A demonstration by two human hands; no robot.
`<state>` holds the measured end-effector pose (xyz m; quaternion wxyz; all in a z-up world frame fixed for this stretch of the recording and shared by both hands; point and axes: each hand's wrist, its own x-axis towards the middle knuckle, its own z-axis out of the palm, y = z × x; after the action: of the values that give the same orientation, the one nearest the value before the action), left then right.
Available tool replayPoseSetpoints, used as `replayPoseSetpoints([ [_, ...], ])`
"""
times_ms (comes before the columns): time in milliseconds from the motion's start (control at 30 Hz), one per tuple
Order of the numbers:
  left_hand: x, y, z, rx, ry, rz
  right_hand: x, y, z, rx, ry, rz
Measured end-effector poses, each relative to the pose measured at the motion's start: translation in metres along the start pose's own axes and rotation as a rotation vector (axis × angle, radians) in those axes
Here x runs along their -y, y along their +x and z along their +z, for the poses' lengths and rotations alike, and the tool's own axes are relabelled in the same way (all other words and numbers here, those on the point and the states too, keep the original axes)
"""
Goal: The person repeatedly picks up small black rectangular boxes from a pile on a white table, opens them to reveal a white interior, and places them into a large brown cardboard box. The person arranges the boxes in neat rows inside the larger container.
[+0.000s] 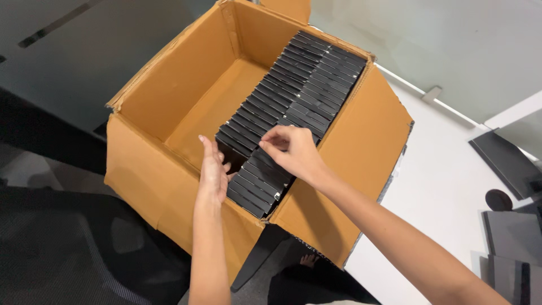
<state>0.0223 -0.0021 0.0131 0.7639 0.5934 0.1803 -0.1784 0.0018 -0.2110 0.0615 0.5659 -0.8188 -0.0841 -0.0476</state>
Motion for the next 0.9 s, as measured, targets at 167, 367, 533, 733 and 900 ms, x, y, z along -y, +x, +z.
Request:
replayPoseSetpoints([
  [167,-0.006,-0.024,0.032,-0.255,0.226,0.475,-0.006,-0.049,-0.033,-0.081,-0.041,0.093],
  [367,0.017,-0.091,0.135,0.179,0.051,0.606,-0.043,-0.158,-0.082,-0.343,0.175,0.283],
  [533,0.094,-0.11,0.221,0.604,0.27,0.284,-0.074,-0.256,-0.129,-0.631,0.046,0.496],
  [733,0.189,-0.106,0.285,0.916,0.335,0.039,-0.079,-0.366,-0.17,-0.973,-0.327,0.698],
  [900,0.222,-0.127,0.327,0.956,0.79,-0.077,-0.075,-0.452,-0.183,-1.223,-0.478,0.695],
])
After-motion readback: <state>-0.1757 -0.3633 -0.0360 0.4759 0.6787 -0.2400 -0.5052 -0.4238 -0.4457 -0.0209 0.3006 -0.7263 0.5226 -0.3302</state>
